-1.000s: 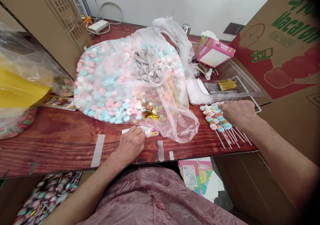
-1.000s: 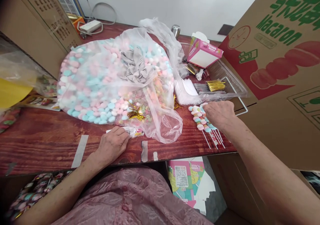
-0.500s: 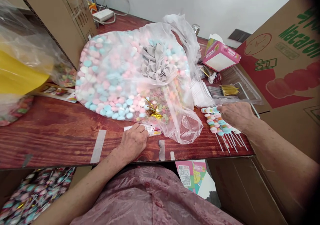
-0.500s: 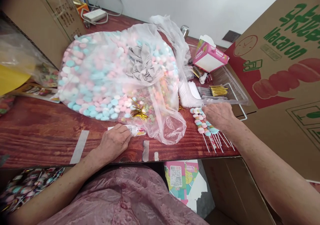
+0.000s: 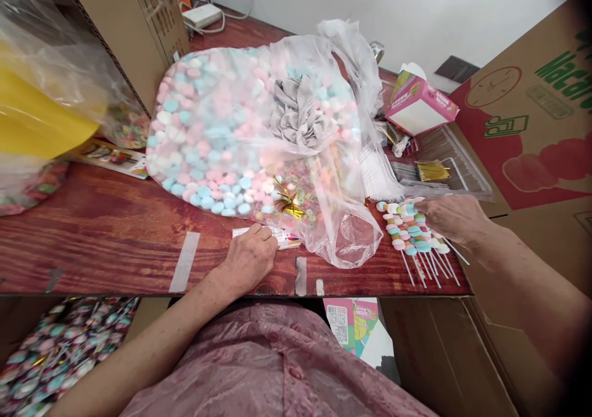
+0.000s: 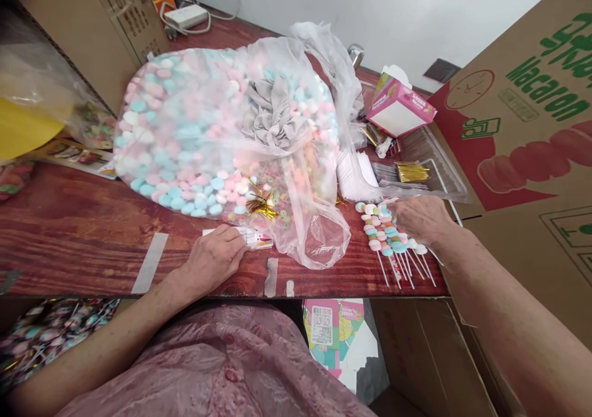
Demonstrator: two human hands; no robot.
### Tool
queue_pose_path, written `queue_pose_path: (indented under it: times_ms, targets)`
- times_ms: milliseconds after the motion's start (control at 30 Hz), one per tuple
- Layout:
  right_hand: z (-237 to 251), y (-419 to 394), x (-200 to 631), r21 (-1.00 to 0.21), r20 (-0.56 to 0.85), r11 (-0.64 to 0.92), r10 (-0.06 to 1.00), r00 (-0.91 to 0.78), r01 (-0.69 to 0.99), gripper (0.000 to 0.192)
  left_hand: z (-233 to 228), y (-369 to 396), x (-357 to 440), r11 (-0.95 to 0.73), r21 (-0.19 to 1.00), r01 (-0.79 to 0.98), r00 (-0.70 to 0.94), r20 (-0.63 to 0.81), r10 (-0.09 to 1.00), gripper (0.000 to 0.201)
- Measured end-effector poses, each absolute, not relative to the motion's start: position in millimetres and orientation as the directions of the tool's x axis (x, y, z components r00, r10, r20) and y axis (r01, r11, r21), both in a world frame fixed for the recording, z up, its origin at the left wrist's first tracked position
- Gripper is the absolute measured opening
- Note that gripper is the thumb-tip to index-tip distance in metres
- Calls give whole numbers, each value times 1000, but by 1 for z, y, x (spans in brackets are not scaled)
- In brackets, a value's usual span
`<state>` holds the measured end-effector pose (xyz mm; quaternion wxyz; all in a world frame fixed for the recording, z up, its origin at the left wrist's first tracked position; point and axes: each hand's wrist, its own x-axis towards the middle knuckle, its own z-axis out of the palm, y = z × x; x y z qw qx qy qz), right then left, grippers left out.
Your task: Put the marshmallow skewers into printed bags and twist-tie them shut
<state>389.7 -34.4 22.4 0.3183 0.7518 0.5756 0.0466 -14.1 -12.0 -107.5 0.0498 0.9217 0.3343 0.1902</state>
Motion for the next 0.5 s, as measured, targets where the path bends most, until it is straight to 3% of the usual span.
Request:
queue_pose_path:
  times_ms: [200,367,500]
  targets:
    - [39,-51,382,610,-341,-113,856,388,784,14,-99,-14,-15,-772,251,584,725,267,635,17]
    - [38,-76,372,594,-433,-45,824,366,803,28,-94,-14,-20,-770,306,560,751,205,628,19]
    - [37,-89,363,598,-461,6,820,338,801,29,-94,-12,-20,-782,261,565,772,167,614,21]
